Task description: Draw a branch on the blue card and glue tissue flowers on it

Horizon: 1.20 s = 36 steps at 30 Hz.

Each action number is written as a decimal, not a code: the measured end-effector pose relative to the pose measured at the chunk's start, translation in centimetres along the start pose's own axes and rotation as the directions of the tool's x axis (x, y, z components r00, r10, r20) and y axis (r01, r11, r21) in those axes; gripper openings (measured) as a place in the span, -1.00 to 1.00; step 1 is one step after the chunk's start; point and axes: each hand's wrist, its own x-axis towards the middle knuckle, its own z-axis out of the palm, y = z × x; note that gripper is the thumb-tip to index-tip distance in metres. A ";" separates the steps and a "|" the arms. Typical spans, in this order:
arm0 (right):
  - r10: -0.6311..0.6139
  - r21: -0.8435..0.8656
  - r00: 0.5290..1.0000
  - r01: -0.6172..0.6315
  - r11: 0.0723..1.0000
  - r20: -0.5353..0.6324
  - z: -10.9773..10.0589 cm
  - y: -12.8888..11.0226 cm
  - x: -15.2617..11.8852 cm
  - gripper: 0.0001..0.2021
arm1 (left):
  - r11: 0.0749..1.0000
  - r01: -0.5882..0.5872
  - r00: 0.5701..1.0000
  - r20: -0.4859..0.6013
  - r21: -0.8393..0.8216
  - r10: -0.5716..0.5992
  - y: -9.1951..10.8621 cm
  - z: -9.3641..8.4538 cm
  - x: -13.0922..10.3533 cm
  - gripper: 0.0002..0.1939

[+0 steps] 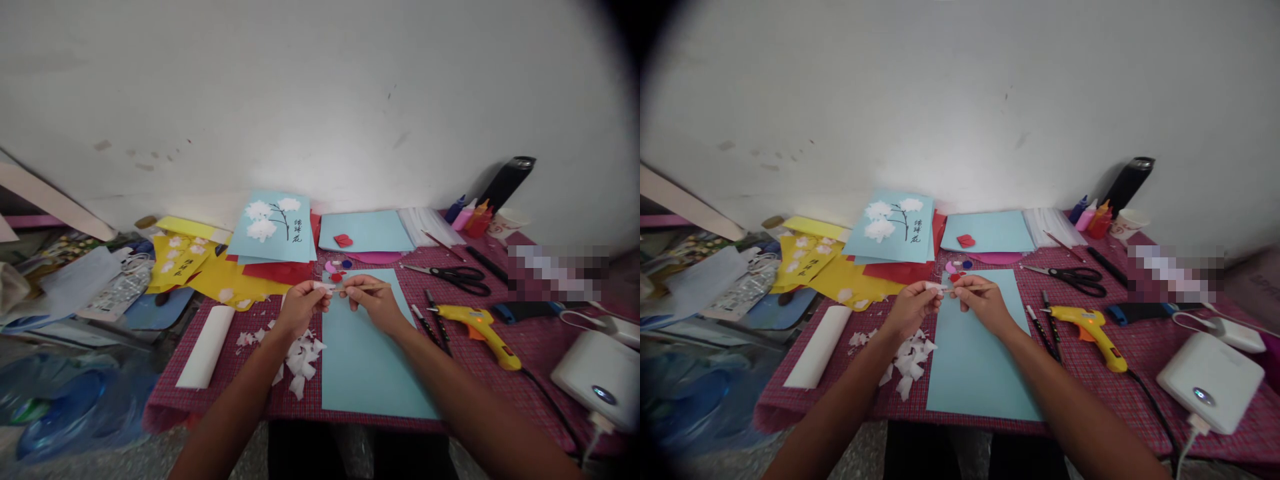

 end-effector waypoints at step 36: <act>-0.003 -0.016 0.997 0.002 1.000 -0.074 0.1 0.4 0.4 -0.76 | 0.956 -0.087 0.989 0.142 0.280 0.048 -0.7 -0.1 -0.1 -0.64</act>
